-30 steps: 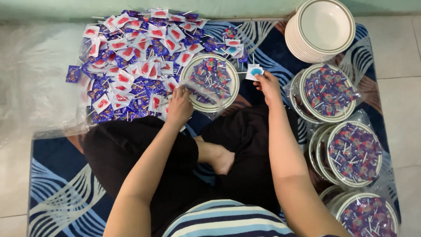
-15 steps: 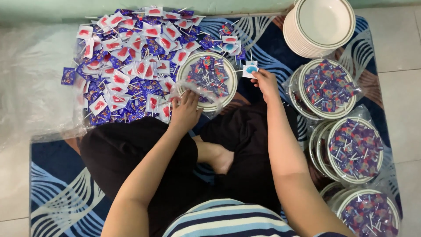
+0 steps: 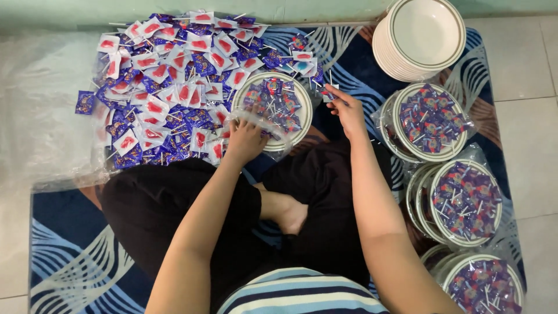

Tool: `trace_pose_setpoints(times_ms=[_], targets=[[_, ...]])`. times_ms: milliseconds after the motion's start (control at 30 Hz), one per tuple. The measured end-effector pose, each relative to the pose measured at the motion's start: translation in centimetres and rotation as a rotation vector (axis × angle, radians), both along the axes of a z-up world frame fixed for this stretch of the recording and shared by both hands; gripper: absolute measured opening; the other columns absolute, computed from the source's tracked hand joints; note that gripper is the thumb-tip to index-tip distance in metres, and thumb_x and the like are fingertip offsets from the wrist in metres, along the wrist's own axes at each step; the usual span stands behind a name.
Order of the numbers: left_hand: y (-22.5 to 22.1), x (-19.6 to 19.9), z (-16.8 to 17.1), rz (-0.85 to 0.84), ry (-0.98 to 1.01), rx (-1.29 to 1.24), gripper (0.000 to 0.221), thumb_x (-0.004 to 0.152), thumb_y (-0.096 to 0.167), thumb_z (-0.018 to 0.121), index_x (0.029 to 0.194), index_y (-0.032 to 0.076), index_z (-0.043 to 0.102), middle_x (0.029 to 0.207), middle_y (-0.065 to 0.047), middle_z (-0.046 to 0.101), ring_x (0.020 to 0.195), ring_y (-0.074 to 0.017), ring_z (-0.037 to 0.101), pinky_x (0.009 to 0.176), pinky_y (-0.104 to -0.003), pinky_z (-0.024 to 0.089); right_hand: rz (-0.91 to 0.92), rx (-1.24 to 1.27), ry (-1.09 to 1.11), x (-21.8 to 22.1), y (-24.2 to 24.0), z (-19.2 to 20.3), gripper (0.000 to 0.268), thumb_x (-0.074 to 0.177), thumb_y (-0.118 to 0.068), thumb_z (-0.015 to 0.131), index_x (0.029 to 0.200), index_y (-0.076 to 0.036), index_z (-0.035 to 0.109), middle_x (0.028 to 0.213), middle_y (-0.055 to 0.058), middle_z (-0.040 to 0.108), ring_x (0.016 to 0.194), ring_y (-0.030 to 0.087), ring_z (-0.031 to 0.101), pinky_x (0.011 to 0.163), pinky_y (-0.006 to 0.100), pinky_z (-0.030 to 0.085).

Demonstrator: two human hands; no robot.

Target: Placing small food sachets onto plates and organizing them for packaging while sitting on the floor.

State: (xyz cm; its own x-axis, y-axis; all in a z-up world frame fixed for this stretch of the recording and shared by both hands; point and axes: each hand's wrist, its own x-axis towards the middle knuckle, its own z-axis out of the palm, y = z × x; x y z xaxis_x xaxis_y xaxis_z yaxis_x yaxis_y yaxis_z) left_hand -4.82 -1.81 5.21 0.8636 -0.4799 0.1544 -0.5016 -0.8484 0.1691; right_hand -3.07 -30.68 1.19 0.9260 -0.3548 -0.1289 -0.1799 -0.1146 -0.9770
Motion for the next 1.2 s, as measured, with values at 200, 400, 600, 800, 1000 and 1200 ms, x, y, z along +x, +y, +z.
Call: trace_pose_setpoints(times_ms=[200, 400, 600, 800, 1000, 1200], targets=[[4.3, 1.4, -10.5, 0.11, 0.265, -0.259, 0.023, 0.092, 0.038, 0.061, 0.092, 0.019, 0.074, 0.086, -0.003, 0.073, 0.086, -0.0263, 0.072, 0.078, -0.047, 0.052, 0.172, 0.387, -0.07, 0.7, -1.3, -1.8, 0.041, 0.083, -0.004, 0.055, 0.118, 0.001, 0.074, 0.108, 0.022, 0.072, 0.086, 0.02, 0.075, 0.072, 0.024, 0.063], [4.7, -1.2, -1.9, 0.222, 0.637, -0.929, 0.044, 0.099, 0.023, 0.064, 0.142, 0.019, 0.055, 0.119, -0.012, 0.072, 0.088, -0.0233, 0.075, 0.078, -0.034, 0.056, 0.488, 0.494, 0.005, -1.8, 3.8, 0.8, 0.037, 0.082, -0.022, 0.057, 0.103, 0.003, 0.076, 0.099, 0.016, 0.075, 0.088, 0.017, 0.07, 0.077, 0.024, 0.056], [2.3, -3.4, -2.4, -0.138, 0.478, -0.644, 0.019, 0.098, 0.008, 0.054, 0.113, 0.003, 0.065, 0.103, -0.024, 0.063, 0.091, -0.0528, 0.066, 0.076, -0.057, 0.054, 0.784, 0.338, 0.07, -4.5, 6.9, 1.1, 0.037, 0.069, -0.01, 0.058, 0.095, 0.007, 0.077, 0.091, 0.02, 0.073, 0.076, 0.024, 0.061, 0.07, 0.032, 0.052], [3.1, -4.1, -2.0, -0.003, 0.656, -0.571, 0.025, 0.103, 0.023, 0.05, 0.109, 0.007, 0.068, 0.093, -0.022, 0.072, 0.098, -0.0446, 0.069, 0.084, -0.053, 0.053, 0.805, 0.337, 0.13, -4.0, 7.5, 2.6, 0.042, 0.071, -0.017, 0.06, 0.1, 0.005, 0.079, 0.086, 0.016, 0.071, 0.056, 0.011, 0.049, 0.052, 0.028, 0.053], [5.5, -2.4, -2.1, 0.121, 0.889, -0.486, 0.031, 0.102, 0.028, 0.048, 0.117, 0.011, 0.07, 0.086, -0.014, 0.076, 0.095, -0.0385, 0.07, 0.089, -0.049, 0.052, 0.741, 0.393, 0.047, -3.1, 6.3, -0.5, 0.045, 0.078, -0.018, 0.064, 0.116, 0.003, 0.074, 0.106, 0.017, 0.075, 0.064, 0.014, 0.063, 0.054, 0.024, 0.047], [8.9, -0.8, -4.5, 0.267, 0.91, -0.264, 0.036, 0.099, 0.034, 0.052, 0.124, 0.02, 0.073, 0.083, -0.011, 0.076, 0.093, -0.0329, 0.073, 0.089, -0.047, 0.054, 0.444, 0.492, -0.043, -1.5, 4.1, 0.4, 0.047, 0.086, -0.02, 0.066, 0.128, 0.001, 0.068, 0.112, 0.015, 0.073, 0.073, 0.013, 0.065, 0.06, 0.022, 0.048]])
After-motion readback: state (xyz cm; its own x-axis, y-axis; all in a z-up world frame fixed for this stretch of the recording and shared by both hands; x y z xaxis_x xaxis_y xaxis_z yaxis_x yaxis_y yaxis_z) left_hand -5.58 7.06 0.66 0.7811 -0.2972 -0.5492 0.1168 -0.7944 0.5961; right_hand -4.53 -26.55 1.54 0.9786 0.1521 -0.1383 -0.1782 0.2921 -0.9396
